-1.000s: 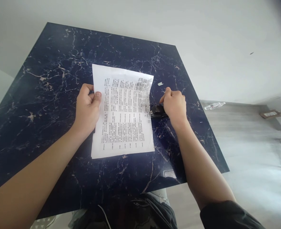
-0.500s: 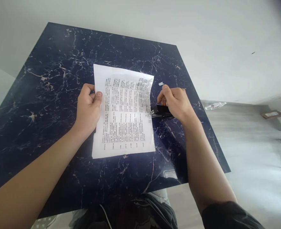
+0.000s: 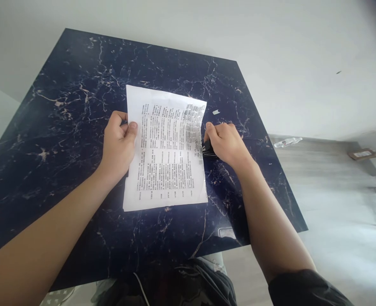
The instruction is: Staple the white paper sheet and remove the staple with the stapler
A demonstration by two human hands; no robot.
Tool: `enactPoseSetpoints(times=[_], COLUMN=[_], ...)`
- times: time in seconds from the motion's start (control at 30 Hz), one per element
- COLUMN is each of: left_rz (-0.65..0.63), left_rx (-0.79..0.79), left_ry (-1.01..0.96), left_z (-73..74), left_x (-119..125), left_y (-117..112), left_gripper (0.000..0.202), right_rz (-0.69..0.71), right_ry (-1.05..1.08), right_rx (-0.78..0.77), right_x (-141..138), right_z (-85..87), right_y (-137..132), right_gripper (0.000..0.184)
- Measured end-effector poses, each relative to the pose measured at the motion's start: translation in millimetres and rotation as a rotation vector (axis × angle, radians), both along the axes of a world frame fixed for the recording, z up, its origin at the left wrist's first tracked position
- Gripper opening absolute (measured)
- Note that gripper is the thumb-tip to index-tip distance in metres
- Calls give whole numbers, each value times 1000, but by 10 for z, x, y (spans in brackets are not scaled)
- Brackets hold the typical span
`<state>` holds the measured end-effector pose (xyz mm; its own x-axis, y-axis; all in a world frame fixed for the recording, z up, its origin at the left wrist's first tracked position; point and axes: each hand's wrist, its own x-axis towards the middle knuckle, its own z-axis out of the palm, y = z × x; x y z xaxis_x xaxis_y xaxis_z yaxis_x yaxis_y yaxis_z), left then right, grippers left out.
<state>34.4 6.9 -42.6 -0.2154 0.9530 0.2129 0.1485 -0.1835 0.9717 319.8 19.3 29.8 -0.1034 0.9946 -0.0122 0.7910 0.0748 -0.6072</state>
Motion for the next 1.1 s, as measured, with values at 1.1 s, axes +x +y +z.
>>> enactPoseSetpoints(times=[1.1], left_rz=[-10], left_rx=[13], left_ry=[12], left_z=[-16], left_x=[-29], left_y=[8], left_gripper=[26], right_rz=[117], right_ry=[-320], right_rx=[34], right_x=[-19], right_z=[-8], right_y=[-23], right_gripper=[57])
